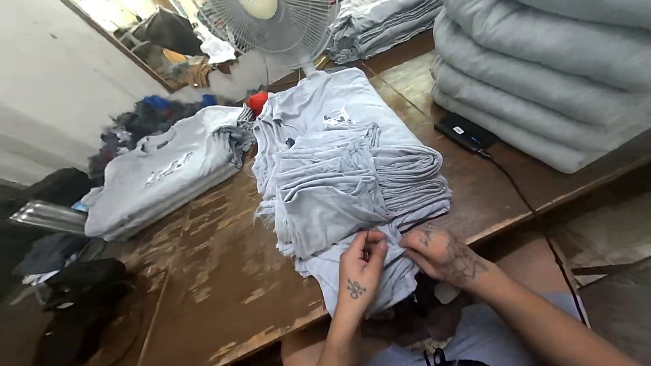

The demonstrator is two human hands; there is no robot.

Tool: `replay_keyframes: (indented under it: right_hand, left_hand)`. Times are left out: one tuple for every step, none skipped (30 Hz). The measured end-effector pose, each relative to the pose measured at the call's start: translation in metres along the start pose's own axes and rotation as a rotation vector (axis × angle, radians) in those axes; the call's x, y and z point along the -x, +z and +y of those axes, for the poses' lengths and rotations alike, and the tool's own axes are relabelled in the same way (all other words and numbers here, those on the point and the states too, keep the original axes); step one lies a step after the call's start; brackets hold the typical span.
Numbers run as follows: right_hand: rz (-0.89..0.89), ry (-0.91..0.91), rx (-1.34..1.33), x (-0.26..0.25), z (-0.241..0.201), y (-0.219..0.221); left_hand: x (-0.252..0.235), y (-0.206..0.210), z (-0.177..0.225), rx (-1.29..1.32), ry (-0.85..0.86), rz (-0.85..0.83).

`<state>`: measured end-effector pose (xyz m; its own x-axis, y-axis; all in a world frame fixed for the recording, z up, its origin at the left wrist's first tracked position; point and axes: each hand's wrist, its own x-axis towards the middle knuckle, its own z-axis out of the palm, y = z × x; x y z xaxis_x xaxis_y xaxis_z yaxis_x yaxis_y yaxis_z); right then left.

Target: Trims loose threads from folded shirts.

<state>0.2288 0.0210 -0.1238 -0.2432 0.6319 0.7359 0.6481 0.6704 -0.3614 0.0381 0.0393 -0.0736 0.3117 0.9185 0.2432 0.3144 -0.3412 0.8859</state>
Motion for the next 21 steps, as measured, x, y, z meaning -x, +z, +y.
replay_keyframes:
  right_hand:
    - [-0.016,-0.003,0.006,0.002,0.001,-0.002]
    - [-0.047,0.009,0.012,0.003,0.000,-0.008]
    - [-0.084,0.022,0.030,0.006,-0.001,-0.015]
    - [-0.109,0.027,0.051,0.009,-0.001,-0.022]
    - [-0.122,0.025,0.065,0.012,0.000,-0.028]
    - [-0.127,0.018,0.070,0.015,0.000,-0.032]
    - [-0.123,0.007,0.071,0.017,-0.002,-0.035]
    - [-0.110,-0.002,0.069,0.019,-0.004,-0.036]
    - [-0.092,-0.008,0.068,0.020,-0.005,-0.035]
    - [-0.074,-0.010,0.073,0.021,-0.007,-0.034]
    - [-0.059,-0.008,0.080,0.021,-0.008,-0.033]
    - [-0.048,-0.003,0.089,0.021,-0.009,-0.032]
    - [-0.030,-0.001,0.097,0.021,-0.010,-0.030]
    - [-0.011,-0.001,0.102,0.020,-0.012,-0.029]
    - [0.000,-0.002,0.108,0.020,-0.013,-0.030]
    - [0.008,-0.003,0.111,0.018,-0.015,-0.030]
    - [0.013,-0.005,0.108,0.017,-0.017,-0.030]
    - [0.015,-0.009,0.101,0.016,-0.019,-0.029]
    - [0.017,-0.014,0.095,0.016,-0.020,-0.028]
    - [0.021,-0.018,0.094,0.015,-0.020,-0.026]
    - [0.027,-0.018,0.090,0.015,-0.020,-0.026]
  left_hand:
    - [0.000,-0.004,-0.001,-0.058,0.008,-0.034]
    - [0.001,-0.010,-0.002,-0.141,0.021,-0.080]
    - [0.004,-0.015,-0.002,-0.244,0.035,-0.130]
    - [0.007,-0.020,0.000,-0.350,0.051,-0.176]
    - [0.009,-0.023,0.004,-0.449,0.070,-0.217]
    - [0.011,-0.025,0.009,-0.530,0.103,-0.250]
    - [0.014,-0.026,0.013,-0.597,0.163,-0.267]
    - [0.015,-0.027,0.017,-0.652,0.244,-0.269]
    - [0.016,-0.028,0.021,-0.703,0.331,-0.266]
    - [0.016,-0.028,0.026,-0.751,0.414,-0.269]
    - [0.016,-0.029,0.031,-0.800,0.480,-0.281]
    - [0.015,-0.028,0.037,-0.853,0.534,-0.291]
    - [0.014,-0.026,0.040,-0.908,0.583,-0.293]
    - [0.012,-0.023,0.042,-0.960,0.625,-0.286]
    - [0.011,-0.020,0.043,-1.005,0.659,-0.272]
    - [0.009,-0.018,0.042,-1.036,0.689,-0.257]
    - [0.007,-0.016,0.041,-1.054,0.710,-0.247]
    - [0.006,-0.015,0.040,-1.066,0.724,-0.241]
    - [0.006,-0.016,0.039,-1.072,0.731,-0.241]
    - [0.006,-0.018,0.040,-1.070,0.735,-0.242]
    - [0.006,-0.021,0.041,-1.066,0.740,-0.240]
